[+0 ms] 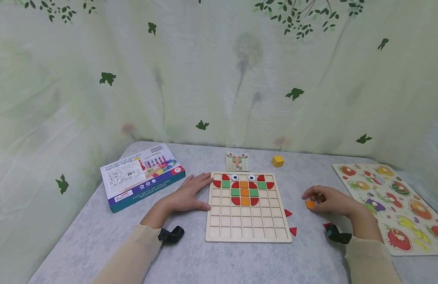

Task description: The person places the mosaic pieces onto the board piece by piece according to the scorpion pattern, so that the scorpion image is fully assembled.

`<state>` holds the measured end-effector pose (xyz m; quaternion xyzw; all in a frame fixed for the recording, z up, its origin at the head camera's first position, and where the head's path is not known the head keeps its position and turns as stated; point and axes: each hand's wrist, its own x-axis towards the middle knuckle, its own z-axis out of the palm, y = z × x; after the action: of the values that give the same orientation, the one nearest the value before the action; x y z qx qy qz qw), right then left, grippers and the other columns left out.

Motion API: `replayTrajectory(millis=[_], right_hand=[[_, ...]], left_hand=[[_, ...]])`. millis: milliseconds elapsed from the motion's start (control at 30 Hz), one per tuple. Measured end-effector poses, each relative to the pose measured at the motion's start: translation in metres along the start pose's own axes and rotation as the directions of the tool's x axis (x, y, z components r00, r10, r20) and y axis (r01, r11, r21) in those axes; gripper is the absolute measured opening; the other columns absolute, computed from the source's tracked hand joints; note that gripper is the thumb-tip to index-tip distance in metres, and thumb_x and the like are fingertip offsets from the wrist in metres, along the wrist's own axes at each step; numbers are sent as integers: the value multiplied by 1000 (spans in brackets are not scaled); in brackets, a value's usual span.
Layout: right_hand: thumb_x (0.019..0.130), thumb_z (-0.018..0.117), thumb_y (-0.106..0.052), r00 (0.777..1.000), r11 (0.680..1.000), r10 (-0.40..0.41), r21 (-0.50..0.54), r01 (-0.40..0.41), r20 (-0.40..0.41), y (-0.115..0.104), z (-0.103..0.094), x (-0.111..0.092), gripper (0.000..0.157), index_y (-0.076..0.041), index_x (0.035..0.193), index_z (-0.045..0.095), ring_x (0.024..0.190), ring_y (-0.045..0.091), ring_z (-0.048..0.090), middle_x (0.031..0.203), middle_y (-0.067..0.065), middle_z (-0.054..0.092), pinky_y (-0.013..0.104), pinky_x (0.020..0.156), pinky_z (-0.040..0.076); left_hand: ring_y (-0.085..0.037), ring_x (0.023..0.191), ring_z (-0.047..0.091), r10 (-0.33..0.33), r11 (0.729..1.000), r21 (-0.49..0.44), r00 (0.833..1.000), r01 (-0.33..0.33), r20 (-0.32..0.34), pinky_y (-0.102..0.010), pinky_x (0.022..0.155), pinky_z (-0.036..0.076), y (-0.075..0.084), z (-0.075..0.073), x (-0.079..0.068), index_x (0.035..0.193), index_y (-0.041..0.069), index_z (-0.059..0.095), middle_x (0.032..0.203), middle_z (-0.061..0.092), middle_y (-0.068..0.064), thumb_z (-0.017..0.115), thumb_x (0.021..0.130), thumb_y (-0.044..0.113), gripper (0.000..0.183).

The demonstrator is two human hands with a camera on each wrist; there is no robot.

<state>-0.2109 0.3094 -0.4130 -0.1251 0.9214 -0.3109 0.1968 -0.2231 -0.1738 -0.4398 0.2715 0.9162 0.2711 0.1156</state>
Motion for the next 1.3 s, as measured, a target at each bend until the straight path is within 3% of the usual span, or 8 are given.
replayTrajectory(millis=[400,933,1300], right_hand=[[86,75,-18,993,997,71,-16,-73,-97,-1,6,8,28,-11,112,69,95,23,50,102,6,60,30,75,44],[89,74,-21,979,999,23,-43,-32,-202,-9,13,17,24,-19,112,67,91,23,53,103,7,61,30,73,47],[91,73,-26,978,999,31,-37,-39,-206,-35,16,22,26,-19,116,71,84,21,55,92,4,62,29,69,48]], left_hand=[[-29,158,8,-8,1000,5,1000,8,12,-54,128,-1,0,-1,1,159,17,29,169,18,-5,76,82,54,98],[-29,158,9,-14,1000,0,1000,14,2,-55,128,-1,-1,1,1,159,18,30,169,19,-4,77,81,55,98],[-31,157,11,-2,1000,-4,1000,2,-2,-57,127,-1,0,0,1,158,17,31,168,20,-6,77,81,54,97]])
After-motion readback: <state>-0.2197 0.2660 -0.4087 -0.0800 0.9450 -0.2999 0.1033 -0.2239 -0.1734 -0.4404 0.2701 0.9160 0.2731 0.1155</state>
